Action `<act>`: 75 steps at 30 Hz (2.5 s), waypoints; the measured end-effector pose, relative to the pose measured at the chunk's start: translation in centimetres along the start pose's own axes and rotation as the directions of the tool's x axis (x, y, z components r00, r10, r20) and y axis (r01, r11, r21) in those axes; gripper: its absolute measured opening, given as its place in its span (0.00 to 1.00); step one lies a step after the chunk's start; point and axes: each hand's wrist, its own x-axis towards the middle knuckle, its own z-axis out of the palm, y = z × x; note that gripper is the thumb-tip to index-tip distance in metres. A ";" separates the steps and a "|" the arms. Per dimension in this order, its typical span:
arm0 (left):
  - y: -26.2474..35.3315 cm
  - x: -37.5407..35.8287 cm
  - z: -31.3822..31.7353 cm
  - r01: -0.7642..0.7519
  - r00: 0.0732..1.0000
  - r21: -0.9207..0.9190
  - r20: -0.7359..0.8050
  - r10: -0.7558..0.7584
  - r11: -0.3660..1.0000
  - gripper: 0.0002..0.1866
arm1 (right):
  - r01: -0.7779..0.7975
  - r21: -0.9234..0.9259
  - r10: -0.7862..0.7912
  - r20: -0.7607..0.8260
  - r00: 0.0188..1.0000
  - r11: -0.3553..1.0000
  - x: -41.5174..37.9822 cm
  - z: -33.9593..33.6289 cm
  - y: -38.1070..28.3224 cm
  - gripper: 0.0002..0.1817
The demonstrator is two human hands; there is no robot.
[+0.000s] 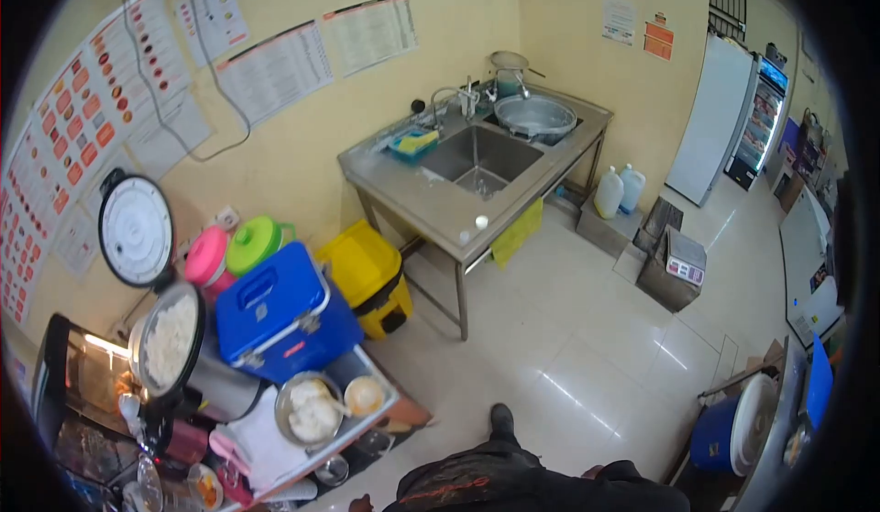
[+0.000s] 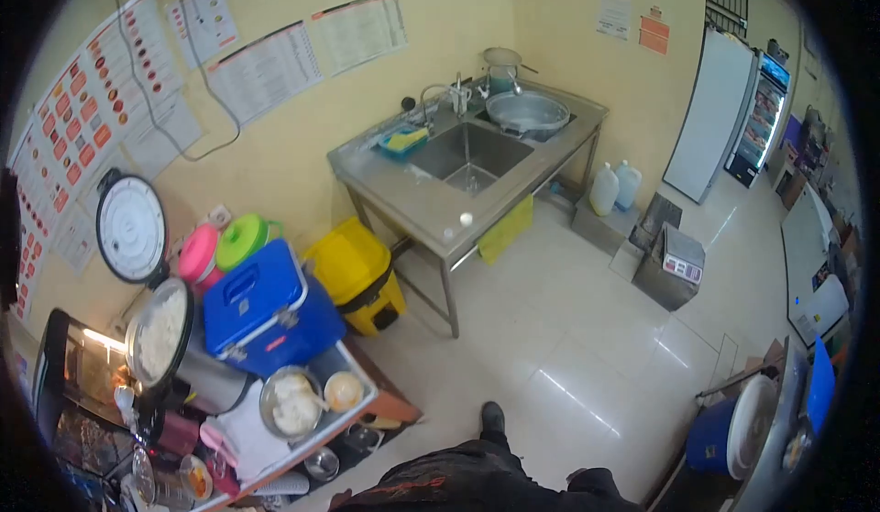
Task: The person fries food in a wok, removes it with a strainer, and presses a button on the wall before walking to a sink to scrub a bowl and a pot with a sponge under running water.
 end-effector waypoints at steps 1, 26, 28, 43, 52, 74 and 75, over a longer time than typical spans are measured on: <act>2.9 0.1 1.4 0.016 1.000 0.029 0.017 -0.017 0.999 0.32 | 0.063 -0.077 -0.068 -0.068 0.995 0.995 3.4 -1.8 1.0 0.26; 53.2 12.7 22.5 -0.196 0.975 0.098 0.122 0.184 0.976 0.27 | 0.284 0.235 -0.277 -0.063 0.959 0.930 9.0 -44.0 -1.0 0.20; 53.0 11.9 24.3 -0.178 0.981 0.073 0.096 0.171 0.981 0.27 | 0.525 0.076 -0.519 -0.080 0.851 0.848 7.7 -47.0 0.6 0.17; 49.4 -2.5 41.3 0.032 0.961 0.172 -0.274 0.017 0.985 0.24 | 0.730 -0.111 -0.676 -0.490 0.550 0.674 5.0 -95.3 -24.8 0.25; 87.8 -2.5 44.3 -0.676 0.200 0.568 -0.470 0.860 0.468 0.23 | 0.923 0.053 -0.689 -0.650 0.321 0.381 5.0 -118.0 -41.4 0.22; 105.9 1.1 53.9 0.021 0.542 0.475 -0.745 0.389 0.880 0.33 | 0.443 -0.464 -0.579 -0.798 0.168 0.767 28.4 -157.3 -70.5 0.19; 106.5 1.6 54.7 0.045 0.539 0.477 -0.751 0.381 0.878 0.33 | 0.446 -0.479 -0.601 -0.778 0.184 0.756 28.3 -157.3 -70.2 0.20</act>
